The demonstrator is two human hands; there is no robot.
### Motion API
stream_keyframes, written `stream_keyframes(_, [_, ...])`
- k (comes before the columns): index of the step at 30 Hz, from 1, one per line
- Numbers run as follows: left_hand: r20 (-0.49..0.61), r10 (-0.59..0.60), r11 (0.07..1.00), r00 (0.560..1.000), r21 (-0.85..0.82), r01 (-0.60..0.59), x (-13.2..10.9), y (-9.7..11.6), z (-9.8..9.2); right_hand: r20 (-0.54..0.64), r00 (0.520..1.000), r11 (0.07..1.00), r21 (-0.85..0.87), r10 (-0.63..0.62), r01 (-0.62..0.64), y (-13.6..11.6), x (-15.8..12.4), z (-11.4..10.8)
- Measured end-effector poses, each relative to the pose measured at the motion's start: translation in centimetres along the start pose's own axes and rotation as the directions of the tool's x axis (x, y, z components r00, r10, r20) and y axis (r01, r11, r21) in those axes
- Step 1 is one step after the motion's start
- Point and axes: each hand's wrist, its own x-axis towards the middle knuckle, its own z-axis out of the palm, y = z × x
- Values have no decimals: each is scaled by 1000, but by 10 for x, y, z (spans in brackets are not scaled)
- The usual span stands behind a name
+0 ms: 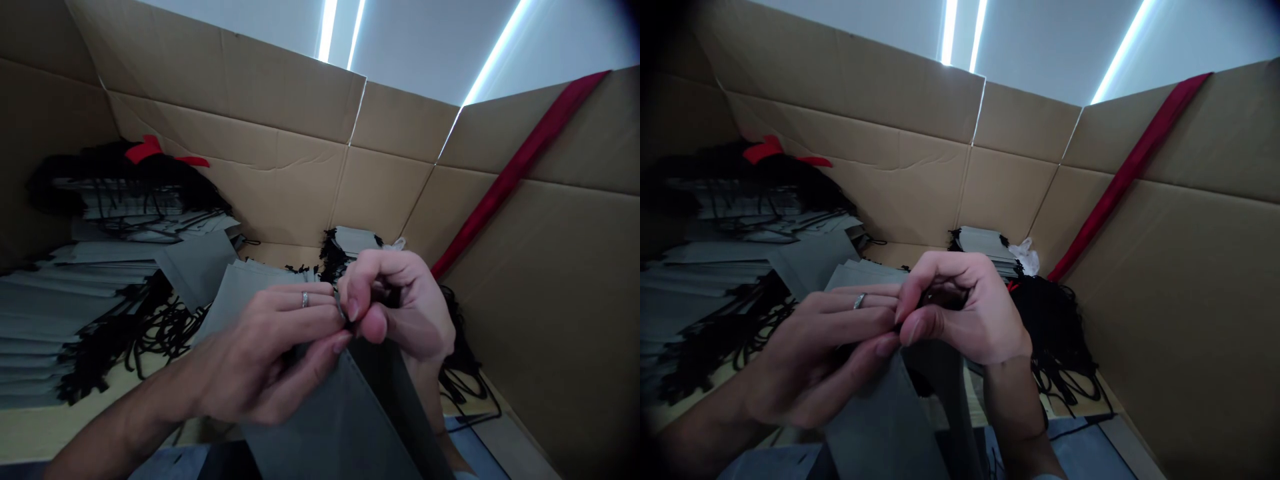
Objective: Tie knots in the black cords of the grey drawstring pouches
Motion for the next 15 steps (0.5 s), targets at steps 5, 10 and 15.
stream_keyframes(5, [20,-20,991,1000,-129,23,1,6,-2,12,999,998,51,41,-42,-1,-2,6])
stream_keyframes(10, [77,-206,969,976,-123,214,1,-5,-15,-37,999,999,-42,-20,18,-10,-10,-6])
stream_keyframes(15, [41,-257,961,965,-97,260,1,-15,-21,-135,987,922,-386,-86,27,-26,-12,-7])
